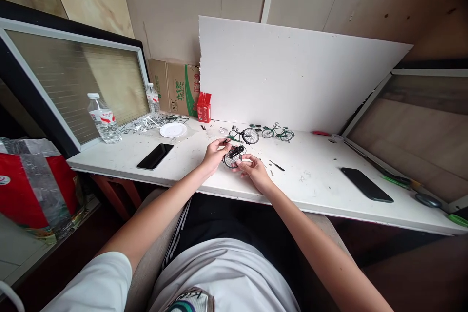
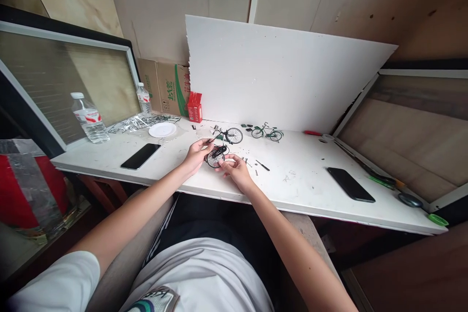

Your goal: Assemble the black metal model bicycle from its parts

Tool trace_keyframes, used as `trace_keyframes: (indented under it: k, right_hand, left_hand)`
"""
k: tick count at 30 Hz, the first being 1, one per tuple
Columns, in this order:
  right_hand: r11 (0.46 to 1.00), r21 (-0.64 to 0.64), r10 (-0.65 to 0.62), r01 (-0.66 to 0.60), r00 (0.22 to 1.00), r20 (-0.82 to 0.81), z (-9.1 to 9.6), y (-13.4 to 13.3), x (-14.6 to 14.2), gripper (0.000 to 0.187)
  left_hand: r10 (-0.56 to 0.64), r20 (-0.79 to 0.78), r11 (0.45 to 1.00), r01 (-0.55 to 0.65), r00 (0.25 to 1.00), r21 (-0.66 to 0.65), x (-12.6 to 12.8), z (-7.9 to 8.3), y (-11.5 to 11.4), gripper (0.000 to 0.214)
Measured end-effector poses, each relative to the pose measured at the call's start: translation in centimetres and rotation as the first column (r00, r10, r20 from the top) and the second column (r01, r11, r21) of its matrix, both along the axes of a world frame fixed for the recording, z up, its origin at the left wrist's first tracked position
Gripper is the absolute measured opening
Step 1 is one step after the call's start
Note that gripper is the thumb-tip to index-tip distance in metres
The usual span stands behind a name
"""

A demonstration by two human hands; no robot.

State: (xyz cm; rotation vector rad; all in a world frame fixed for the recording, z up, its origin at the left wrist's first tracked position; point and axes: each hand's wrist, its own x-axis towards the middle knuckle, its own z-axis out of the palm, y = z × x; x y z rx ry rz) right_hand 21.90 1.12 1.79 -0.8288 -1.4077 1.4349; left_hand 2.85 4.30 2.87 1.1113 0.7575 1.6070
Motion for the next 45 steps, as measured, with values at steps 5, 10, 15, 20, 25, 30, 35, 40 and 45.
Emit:
trace_keyframes:
  k: [5, 10, 15, 20, 25, 30, 35, 40, 45]
  right_hand:
    - [0.998, -0.011, -0.058, 0.058, 0.998, 0.004, -0.1, 0.0, 0.0, 0.053]
    - [0.994, 0.012, -0.107, 0.106, 0.994, 0.039, -0.5, 0.3, 0.1, 0.049]
    - [0.993, 0.019, -0.12, 0.119, 0.992, 0.047, -0.7, 0.6, 0.1, 0.051]
    - [0.992, 0.039, -0.124, 0.121, 0.989, 0.077, -0.9, 0.7, -0.2, 0.051]
    - [0.975, 0.161, -0.184, 0.153, 0.962, 0.199, -1.4, 0.7, -0.5, 0.049]
    - [0.854, 0.483, -0.449, 0.194, 0.743, 0.496, -1.4, 0.4, 0.1, 0.033]
    - [0.703, 0.71, -0.622, 0.029, 0.509, 0.595, -0.6, 1.3, 2.5, 0.028]
    - [0.673, 0.74, -0.698, -0.001, 0.331, 0.635, 1.4, 3.6, 7.6, 0.026]
    - [0.836, 0.545, -0.523, -0.059, 0.213, 0.825, 2.4, 4.8, 12.3, 0.022]
  left_hand:
    - [0.013, 0.033, 1.0, -0.013, 0.999, -0.005, 0.0, -0.8, 0.1, 0.048]
    - [-0.02, 0.043, 0.999, 0.021, 0.999, -0.028, 0.0, -1.0, -0.1, 0.047]
    - [-0.044, 0.078, 0.992, 0.052, 0.996, -0.114, -0.1, -1.2, 0.0, 0.047]
    - [-0.064, 0.179, 0.992, 0.082, 0.982, -0.094, -0.4, -1.0, 0.4, 0.047]
    - [-0.055, 0.188, 0.992, 0.075, 0.981, -0.101, -2.2, -0.4, 1.0, 0.04]
    - [-0.059, 0.108, 0.984, 0.077, 0.992, -0.163, -4.9, -0.2, 1.9, 0.032]
    - [-0.085, 0.072, 0.953, 0.102, 0.994, -0.285, -7.3, 0.0, 2.7, 0.023]
    - [-0.068, 0.01, 0.941, 0.068, 0.998, -0.33, -9.3, 0.2, 3.1, 0.018]
    - [-0.127, -0.101, 0.913, 0.076, 0.987, -0.4, -10.2, -0.4, 3.1, 0.022]
